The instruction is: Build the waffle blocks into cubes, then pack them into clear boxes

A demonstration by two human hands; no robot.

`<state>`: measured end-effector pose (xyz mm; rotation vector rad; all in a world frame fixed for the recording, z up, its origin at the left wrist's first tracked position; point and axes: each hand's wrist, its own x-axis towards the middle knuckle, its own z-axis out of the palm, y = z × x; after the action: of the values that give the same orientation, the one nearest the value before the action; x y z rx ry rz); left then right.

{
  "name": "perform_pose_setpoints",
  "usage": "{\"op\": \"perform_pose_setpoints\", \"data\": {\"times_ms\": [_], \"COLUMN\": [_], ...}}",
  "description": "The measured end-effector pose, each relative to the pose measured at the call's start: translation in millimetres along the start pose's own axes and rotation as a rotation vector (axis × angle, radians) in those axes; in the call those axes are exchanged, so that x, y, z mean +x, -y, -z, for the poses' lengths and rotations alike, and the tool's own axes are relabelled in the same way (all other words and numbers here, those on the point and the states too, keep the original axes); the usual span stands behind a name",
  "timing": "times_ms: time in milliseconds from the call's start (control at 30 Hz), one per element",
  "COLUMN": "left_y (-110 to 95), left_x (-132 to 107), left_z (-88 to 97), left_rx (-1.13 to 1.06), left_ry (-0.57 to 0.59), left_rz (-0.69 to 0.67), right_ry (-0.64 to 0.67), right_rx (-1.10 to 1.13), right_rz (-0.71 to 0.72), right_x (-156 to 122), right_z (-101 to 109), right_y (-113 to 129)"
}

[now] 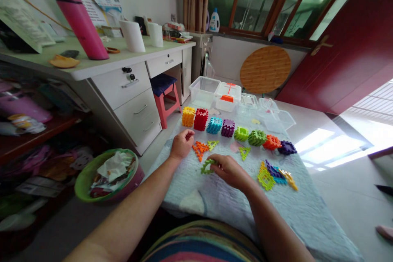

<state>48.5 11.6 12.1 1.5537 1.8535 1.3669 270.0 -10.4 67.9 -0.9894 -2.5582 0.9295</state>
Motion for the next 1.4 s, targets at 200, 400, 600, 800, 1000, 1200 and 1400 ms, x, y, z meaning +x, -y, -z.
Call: {"op": "perform_pose_setpoints", "data": {"times_ms": [200, 400, 600, 800, 1000, 1200, 1400], "left_y": [1, 1, 0, -1, -3, -2, 1], "left_x": [1, 1, 1, 2, 2, 3, 3], "left_z": [-0.4, 0.3, 0.9, 1.8, 2.1, 1.9, 1.9], "left_rx": [0.005, 0.035, 0.034, 0.059, 0.081, 0.080, 0.088], "left_ry": [0.017, 0.029, 0.032, 0.043, 0.046, 0.047, 0.059], "left_rz": [0.016, 0.032, 0.030, 0.034, 0.043, 0.044, 0.043], "right_ry": [-0.124, -0.210, -0.087, -0.254, -0.317, -0.164, -0.104], "right_rx": [-0.059, -0.286, -0.322, -0.371, -0.503, -0.503, -0.482], "right_rz": [-0.201, -0.155, -0.155, -0.161, -0.348, -0.391, -0.402], "right_x": [-19, -24, -19, -32, -31, -15, -11], "right_z": [18, 18, 11, 58, 137, 158, 156], "right_y": [-31, -36, -26, -44, -94, -124, -124]}}
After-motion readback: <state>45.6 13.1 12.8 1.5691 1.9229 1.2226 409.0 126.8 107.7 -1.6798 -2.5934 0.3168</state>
